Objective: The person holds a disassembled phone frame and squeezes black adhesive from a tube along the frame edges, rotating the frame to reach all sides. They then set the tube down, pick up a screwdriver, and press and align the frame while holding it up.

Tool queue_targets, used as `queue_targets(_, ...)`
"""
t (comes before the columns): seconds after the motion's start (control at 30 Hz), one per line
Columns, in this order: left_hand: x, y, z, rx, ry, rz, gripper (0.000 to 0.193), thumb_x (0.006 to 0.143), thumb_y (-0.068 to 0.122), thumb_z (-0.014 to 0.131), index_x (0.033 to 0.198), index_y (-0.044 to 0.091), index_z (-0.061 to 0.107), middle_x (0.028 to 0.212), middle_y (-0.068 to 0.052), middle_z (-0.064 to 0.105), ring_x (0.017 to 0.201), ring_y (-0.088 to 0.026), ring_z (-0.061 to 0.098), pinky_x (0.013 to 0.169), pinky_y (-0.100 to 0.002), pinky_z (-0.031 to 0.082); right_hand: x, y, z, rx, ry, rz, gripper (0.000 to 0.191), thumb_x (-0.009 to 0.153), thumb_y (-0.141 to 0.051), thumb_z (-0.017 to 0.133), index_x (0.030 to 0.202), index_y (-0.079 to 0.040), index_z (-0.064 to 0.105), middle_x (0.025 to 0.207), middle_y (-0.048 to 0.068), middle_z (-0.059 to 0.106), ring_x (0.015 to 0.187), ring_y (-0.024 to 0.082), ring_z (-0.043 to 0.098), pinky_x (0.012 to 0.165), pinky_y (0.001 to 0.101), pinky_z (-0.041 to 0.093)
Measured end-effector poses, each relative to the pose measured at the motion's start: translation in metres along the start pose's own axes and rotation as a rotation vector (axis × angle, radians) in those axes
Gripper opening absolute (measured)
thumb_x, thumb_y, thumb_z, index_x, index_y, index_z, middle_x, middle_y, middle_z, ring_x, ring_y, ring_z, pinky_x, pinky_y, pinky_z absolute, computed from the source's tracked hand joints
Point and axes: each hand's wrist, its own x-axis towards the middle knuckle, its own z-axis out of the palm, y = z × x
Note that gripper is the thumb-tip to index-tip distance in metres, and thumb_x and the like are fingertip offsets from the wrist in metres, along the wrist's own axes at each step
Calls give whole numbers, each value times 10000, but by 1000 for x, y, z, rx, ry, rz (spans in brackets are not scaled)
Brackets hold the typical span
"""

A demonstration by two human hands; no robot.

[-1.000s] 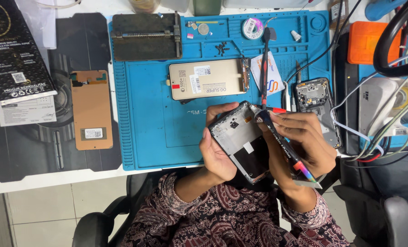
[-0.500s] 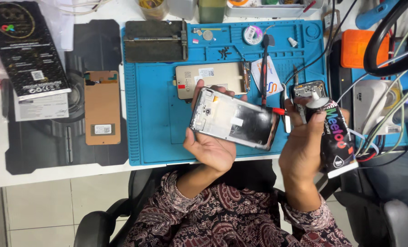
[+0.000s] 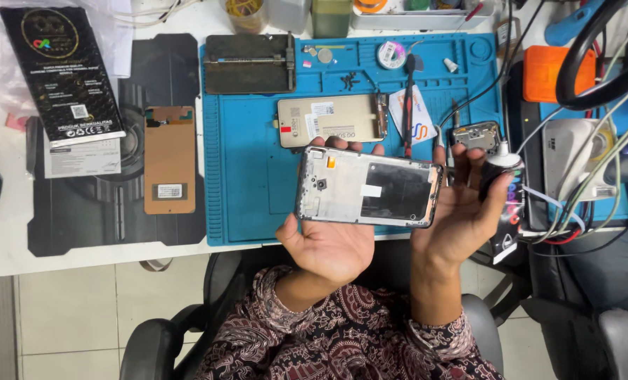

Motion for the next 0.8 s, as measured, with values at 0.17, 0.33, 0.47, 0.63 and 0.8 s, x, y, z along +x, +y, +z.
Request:
queue_targets(0.17,-4,5,15,18,-122,-51,793,1027,555,386,1644,63,320,1628,-178,333,1557,-368,260,1320,-627,153,-2,-3,5,10,19,-18,403,1152,-395,494,1296,-37,612,1223,84,646,1163,210,597,1059,381,510)
queue_targets(0.33,9,25,29,-33,-174,-408,773,1010,693,364,1517,110,396,1707,-259,170,1625,-432,121,1314,-633,132,14,-18,10,90,-19,15,353,1154,-362,494,1310,-59,586,1167,94,639,1078,212,588,881,359,546)
queue_targets(0.47,17,36,33,-201,-183,-702,954,961,771,344,1608,75,267,1741,-203,126,1630,-341,115,1325,-558,136,25,-27,16,65,-98,109,384,1146,-354,522,1367,-46,580,1157,102,644,1075,210,587,875,338,565)
queue_targets(0.63,16,42,15,-301,28,-907,1075,967,798,277,1670,-3,140,1714,-188,164,1554,-326,229,1287,-483,179,44,-28,14,-68,-94,142,383,1150,-351,580,1341,-19,576,1128,111,651,1082,219,594,914,364,598)
queue_targets(0.8,15,34,-22,-323,133,-885,953,1035,720,234,1648,-9,187,1662,-202,293,1495,-352,373,1267,-498,281,53,-39,4,-301,-122,-93,446,1145,-364,583,1404,-2,567,1165,118,640,1122,201,606,969,364,567)
